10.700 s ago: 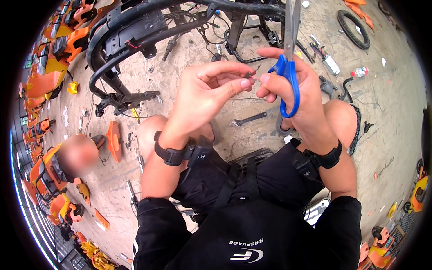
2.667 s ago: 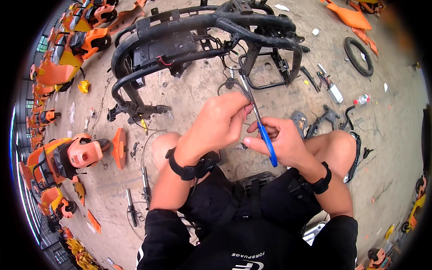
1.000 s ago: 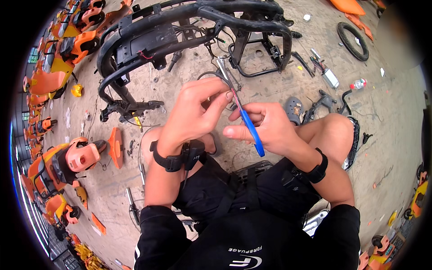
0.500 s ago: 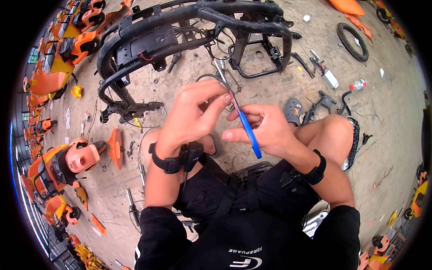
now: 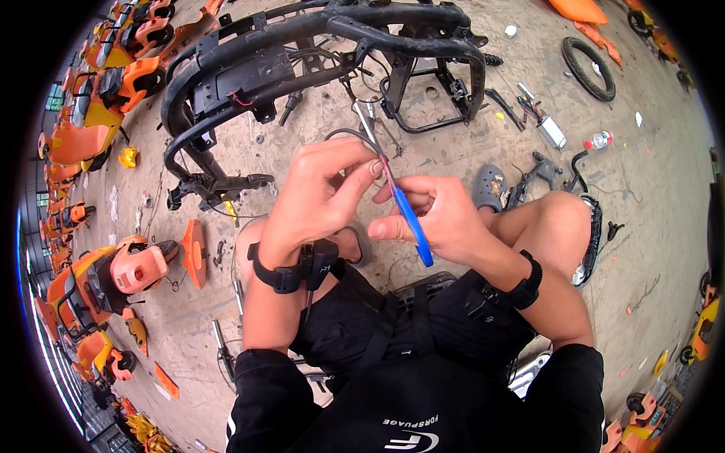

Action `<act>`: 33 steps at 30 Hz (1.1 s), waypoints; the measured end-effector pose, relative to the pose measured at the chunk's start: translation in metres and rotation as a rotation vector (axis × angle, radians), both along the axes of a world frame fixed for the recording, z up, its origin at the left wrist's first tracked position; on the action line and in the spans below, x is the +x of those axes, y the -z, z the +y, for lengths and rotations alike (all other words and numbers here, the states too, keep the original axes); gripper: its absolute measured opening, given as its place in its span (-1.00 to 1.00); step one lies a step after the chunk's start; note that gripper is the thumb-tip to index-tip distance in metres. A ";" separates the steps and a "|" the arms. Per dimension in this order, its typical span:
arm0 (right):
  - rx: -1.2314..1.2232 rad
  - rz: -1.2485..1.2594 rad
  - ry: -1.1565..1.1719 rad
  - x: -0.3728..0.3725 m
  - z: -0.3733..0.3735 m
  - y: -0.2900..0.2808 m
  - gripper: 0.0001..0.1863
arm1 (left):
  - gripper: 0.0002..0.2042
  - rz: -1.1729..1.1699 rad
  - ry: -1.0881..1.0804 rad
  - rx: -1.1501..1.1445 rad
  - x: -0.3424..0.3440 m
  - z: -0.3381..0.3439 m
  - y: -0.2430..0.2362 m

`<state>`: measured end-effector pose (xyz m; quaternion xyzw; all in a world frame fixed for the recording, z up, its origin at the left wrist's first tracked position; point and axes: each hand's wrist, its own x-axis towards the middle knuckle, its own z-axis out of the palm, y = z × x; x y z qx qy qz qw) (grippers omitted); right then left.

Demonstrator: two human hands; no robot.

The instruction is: The person strips insulation from the end of a black wire using blue-handled shears and then twists the exposed copper strands by hand while sitting near a motorcycle frame.

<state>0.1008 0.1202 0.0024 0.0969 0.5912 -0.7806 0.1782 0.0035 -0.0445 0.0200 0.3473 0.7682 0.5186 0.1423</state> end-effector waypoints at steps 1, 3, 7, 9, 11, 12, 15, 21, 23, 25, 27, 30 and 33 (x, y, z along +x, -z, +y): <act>-0.007 -0.002 -0.004 0.000 0.000 -0.001 -0.50 | -0.93 -0.003 -0.001 -0.001 0.000 0.000 0.000; -0.022 -0.005 -0.012 0.001 0.001 -0.003 -0.50 | -0.93 -0.008 -0.004 -0.004 -0.001 -0.002 0.002; -0.015 -0.001 0.002 0.002 0.001 -0.001 -0.49 | -0.90 -0.018 0.041 -0.002 -0.002 -0.002 0.000; -0.011 0.026 0.012 0.000 0.000 0.004 -0.48 | -0.90 -0.015 0.042 -0.009 -0.003 -0.002 0.001; -0.016 0.056 0.015 -0.002 -0.001 0.008 -0.47 | -0.93 -0.012 0.012 0.011 -0.002 -0.001 0.002; -0.019 0.071 0.017 -0.002 -0.002 0.010 -0.47 | -0.93 -0.010 -0.003 0.022 -0.001 -0.001 0.003; -0.020 -0.004 -0.001 -0.001 0.000 0.003 -0.46 | -0.93 -0.009 0.003 0.021 -0.002 -0.002 0.002; -0.039 0.033 0.004 -0.001 0.001 0.006 -0.41 | -0.93 -0.043 0.001 0.003 -0.003 -0.004 0.000; -0.033 0.124 0.037 -0.002 -0.001 0.015 -0.44 | -0.92 -0.053 0.016 0.009 -0.002 -0.003 -0.001; -0.023 0.144 0.045 -0.003 -0.002 0.016 -0.47 | -0.92 -0.045 0.019 0.004 -0.001 -0.003 -0.001; -0.009 0.093 0.028 -0.003 -0.003 0.010 -0.47 | -0.92 -0.020 0.011 -0.011 -0.002 -0.003 0.000; -0.036 0.054 0.050 -0.001 -0.005 0.007 -0.48 | -0.91 -0.102 0.002 -0.003 -0.001 -0.002 -0.003; -0.021 0.043 0.032 0.000 -0.004 0.001 -0.48 | -0.91 -0.133 0.001 0.043 -0.003 -0.004 0.000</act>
